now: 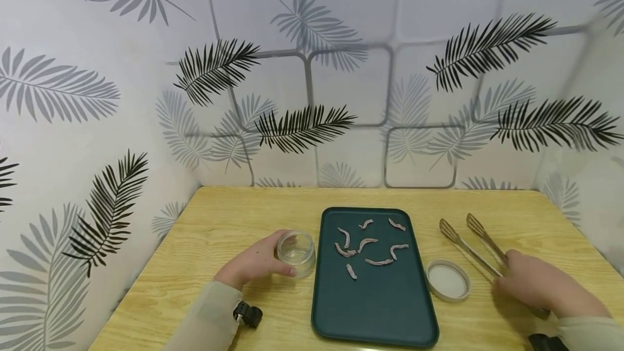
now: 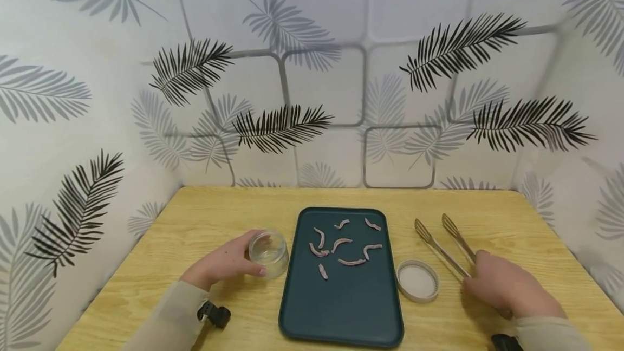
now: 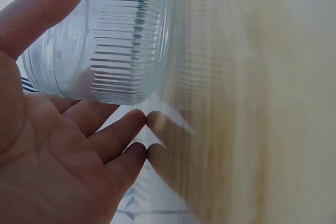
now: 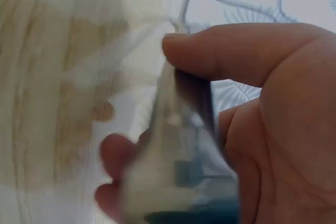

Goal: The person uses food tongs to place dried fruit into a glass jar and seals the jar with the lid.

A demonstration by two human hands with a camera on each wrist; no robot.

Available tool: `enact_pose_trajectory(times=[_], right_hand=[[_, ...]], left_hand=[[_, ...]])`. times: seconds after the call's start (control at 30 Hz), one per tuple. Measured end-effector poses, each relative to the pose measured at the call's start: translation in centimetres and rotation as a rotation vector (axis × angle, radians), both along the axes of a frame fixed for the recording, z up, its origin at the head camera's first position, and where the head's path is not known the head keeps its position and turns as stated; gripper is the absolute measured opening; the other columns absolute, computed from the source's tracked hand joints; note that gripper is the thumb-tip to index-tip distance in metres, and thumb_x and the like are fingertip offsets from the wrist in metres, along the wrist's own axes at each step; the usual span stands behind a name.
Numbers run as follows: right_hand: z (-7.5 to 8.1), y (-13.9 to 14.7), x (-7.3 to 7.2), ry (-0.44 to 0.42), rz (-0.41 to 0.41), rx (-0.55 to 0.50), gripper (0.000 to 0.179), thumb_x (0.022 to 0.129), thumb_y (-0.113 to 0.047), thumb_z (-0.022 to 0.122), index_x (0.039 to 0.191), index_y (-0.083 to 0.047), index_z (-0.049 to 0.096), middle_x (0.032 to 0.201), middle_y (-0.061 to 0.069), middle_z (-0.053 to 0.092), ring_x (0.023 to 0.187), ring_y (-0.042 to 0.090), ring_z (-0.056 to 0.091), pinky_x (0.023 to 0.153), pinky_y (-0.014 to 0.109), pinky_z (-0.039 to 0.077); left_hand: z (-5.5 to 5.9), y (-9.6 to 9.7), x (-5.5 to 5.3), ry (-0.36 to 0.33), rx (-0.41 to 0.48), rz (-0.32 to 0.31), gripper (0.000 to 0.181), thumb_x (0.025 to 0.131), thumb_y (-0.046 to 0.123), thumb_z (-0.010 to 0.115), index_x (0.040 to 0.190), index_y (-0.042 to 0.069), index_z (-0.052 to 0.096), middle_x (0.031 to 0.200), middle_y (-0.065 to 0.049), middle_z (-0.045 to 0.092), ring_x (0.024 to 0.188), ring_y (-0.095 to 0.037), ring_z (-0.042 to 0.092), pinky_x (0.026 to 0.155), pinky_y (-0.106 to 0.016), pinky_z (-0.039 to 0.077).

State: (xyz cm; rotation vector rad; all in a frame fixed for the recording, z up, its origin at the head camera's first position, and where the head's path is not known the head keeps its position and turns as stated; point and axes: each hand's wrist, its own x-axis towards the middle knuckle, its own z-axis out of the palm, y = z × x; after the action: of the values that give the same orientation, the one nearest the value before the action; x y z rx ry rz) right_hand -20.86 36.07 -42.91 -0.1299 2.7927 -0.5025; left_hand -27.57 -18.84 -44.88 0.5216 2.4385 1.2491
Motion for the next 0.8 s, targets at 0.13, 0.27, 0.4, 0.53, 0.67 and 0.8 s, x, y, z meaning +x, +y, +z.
enact_pose_trajectory(times=[0.13,0.27,0.4,0.53,0.67,0.8], right_hand=[[0.2,0.2,-0.1,0.035,0.009,-0.047,0.047,0.097,-0.027,0.061,0.115,0.014,0.047,0.091,0.009,0.059,0.075,0.023,0.054,0.065,0.041,0.045],[0.6,0.3,-0.3,0.088,0.059,-0.037,0.055,0.102,-0.030,0.058,0.130,0.015,0.045,0.102,0.018,0.064,0.086,0.030,0.062,0.072,0.047,0.049],[1.0,-0.4,-0.2,0.148,0.105,-0.017,0.067,0.104,-0.039,0.057,0.140,0.016,0.044,0.127,0.035,0.058,0.112,0.052,0.058,0.087,0.062,0.046],[1.2,-1.4,-0.2,0.188,0.126,-0.028,0.068,0.103,-0.041,0.058,0.144,0.011,0.046,0.134,0.034,0.056,0.119,0.054,0.055,0.091,0.065,0.044],[1.8,-2.5,-0.5,0.187,0.135,-0.045,0.066,0.102,-0.041,0.060,0.147,0.006,0.046,0.132,0.031,0.059,0.116,0.050,0.059,0.088,0.063,0.047],[2.3,-3.4,-1.0,0.176,0.149,-0.057,0.065,0.102,-0.039,0.060,0.149,0.004,0.045,0.129,0.028,0.062,0.113,0.047,0.061,0.087,0.061,0.048]], left_hand=[[-0.2,0.0,0.1,-0.007,0.011,0.014,0.089,0.078,0.029,0.089,0.153,0.018,0.042,0.137,-0.007,0.055,0.122,-0.025,0.053,0.103,-0.053,0.039],[-0.3,0.2,0.1,0.009,0.024,0.012,0.087,0.078,0.027,0.089,0.151,0.018,0.043,0.136,-0.007,0.056,0.122,-0.025,0.053,0.102,-0.053,0.039],[-0.4,0.1,0.1,0.015,0.032,0.007,0.085,0.079,0.026,0.088,0.152,0.019,0.043,0.136,-0.008,0.056,0.121,-0.025,0.053,0.102,-0.052,0.040],[-0.5,0.1,0.2,0.018,0.053,0.001,0.084,0.081,0.024,0.087,0.152,0.018,0.043,0.138,-0.009,0.055,0.123,-0.025,0.053,0.102,-0.050,0.040],[-0.8,0.1,0.2,0.032,0.086,-0.016,0.083,0.081,0.021,0.086,0.152,0.017,0.043,0.139,-0.008,0.055,0.125,-0.024,0.053,0.103,-0.049,0.040],[-1.1,0.1,0.2,0.024,0.136,-0.031,0.082,0.083,0.018,0.084,0.153,0.015,0.041,0.140,-0.008,0.054,0.123,-0.024,0.053,0.102,-0.046,0.041]])
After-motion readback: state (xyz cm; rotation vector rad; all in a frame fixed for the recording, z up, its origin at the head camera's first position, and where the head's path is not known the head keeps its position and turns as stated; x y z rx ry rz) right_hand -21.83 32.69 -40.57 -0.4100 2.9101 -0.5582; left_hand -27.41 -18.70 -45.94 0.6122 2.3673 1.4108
